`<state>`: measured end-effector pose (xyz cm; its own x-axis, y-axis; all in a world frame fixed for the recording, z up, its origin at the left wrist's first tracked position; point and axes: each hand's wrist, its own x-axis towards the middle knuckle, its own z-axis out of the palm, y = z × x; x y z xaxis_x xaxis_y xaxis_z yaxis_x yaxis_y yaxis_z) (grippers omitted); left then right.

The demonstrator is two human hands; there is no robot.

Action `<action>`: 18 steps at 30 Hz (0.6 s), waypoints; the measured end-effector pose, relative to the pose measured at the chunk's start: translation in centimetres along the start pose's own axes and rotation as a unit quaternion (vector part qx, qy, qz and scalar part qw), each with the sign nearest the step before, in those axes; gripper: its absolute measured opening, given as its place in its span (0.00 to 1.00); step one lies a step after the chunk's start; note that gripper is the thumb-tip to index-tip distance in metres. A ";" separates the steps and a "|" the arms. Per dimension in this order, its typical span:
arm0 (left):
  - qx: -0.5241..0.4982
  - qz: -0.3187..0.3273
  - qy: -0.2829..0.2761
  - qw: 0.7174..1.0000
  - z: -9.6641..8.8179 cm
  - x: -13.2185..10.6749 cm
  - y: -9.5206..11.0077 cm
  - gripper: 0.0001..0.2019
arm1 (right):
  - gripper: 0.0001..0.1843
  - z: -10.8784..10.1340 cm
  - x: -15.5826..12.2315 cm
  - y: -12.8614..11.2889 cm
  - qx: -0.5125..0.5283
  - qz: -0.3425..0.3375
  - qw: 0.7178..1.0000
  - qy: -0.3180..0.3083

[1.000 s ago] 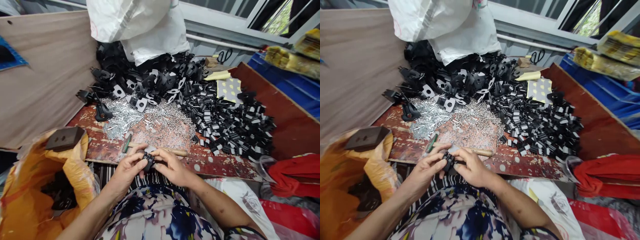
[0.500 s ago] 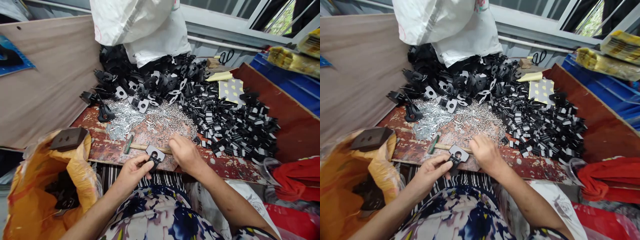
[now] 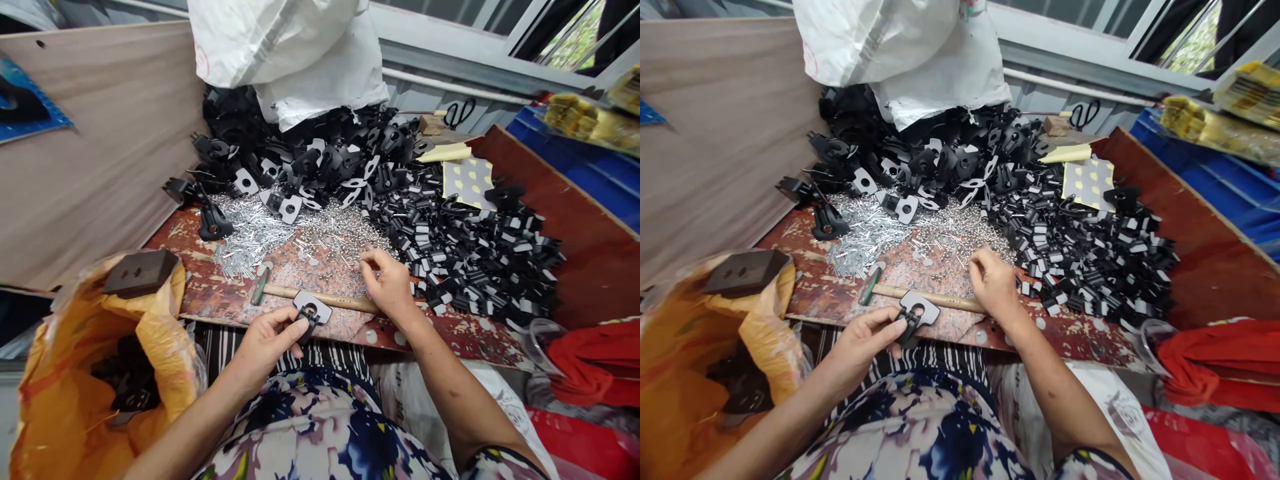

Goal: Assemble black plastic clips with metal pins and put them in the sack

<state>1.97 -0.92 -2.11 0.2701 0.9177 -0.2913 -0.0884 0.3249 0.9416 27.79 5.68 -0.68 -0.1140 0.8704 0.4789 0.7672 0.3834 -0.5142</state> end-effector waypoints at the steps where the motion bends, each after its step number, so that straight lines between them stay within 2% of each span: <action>1: -0.003 0.002 -0.002 1.000 0.2 0.1 0.0 0.16 | 0.10 -0.2 -0.4 -1.2 -0.007 -0.037 0.999 -0.031; 3: -0.005 0.007 -0.005 1.000 0.5 0.4 0.1 0.16 | 0.13 -0.3 -1.4 -4.0 -0.002 -0.121 0.987 -0.102; 5: 0.002 0.013 0.001 1.000 0.8 0.6 0.2 0.17 | 0.17 -0.3 -2.5 -6.7 0.003 -0.192 0.971 -0.144; 7: 0.014 0.021 0.009 1.000 0.9 0.7 0.3 0.17 | 0.21 -0.3 -3.5 -8.7 -0.008 -0.233 0.960 -0.153; 9: 0.030 0.031 0.017 0.999 0.8 0.7 0.2 0.16 | 0.24 -0.2 -4.4 -9.8 -0.013 -0.240 0.959 -0.153; 12: 0.066 0.060 0.035 0.995 0.4 0.5 -0.1 0.15 | 0.28 0.0 -5.1 -9.6 0.050 -0.183 0.963 -0.191; 15: 0.113 0.107 0.065 0.986 -0.2 0.4 -0.4 0.15 | 0.24 0.4 -3.8 -7.7 0.133 -0.049 0.964 -0.224; 16: 0.126 0.121 0.071 0.982 -0.4 0.4 -0.5 0.14 | 0.20 0.6 -2.8 -6.8 0.116 -0.015 0.970 -0.212; 18: 0.143 0.140 0.070 0.977 -0.9 0.3 -0.4 0.11 | 0.14 1.1 -0.4 -4.6 -0.008 0.011 0.986 -0.165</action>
<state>1.23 -0.61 -2.75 0.1373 0.9904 -0.0177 0.1364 -0.0013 0.9907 23.61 3.86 0.70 -0.2938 0.9328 0.2089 0.7819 0.3602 -0.5088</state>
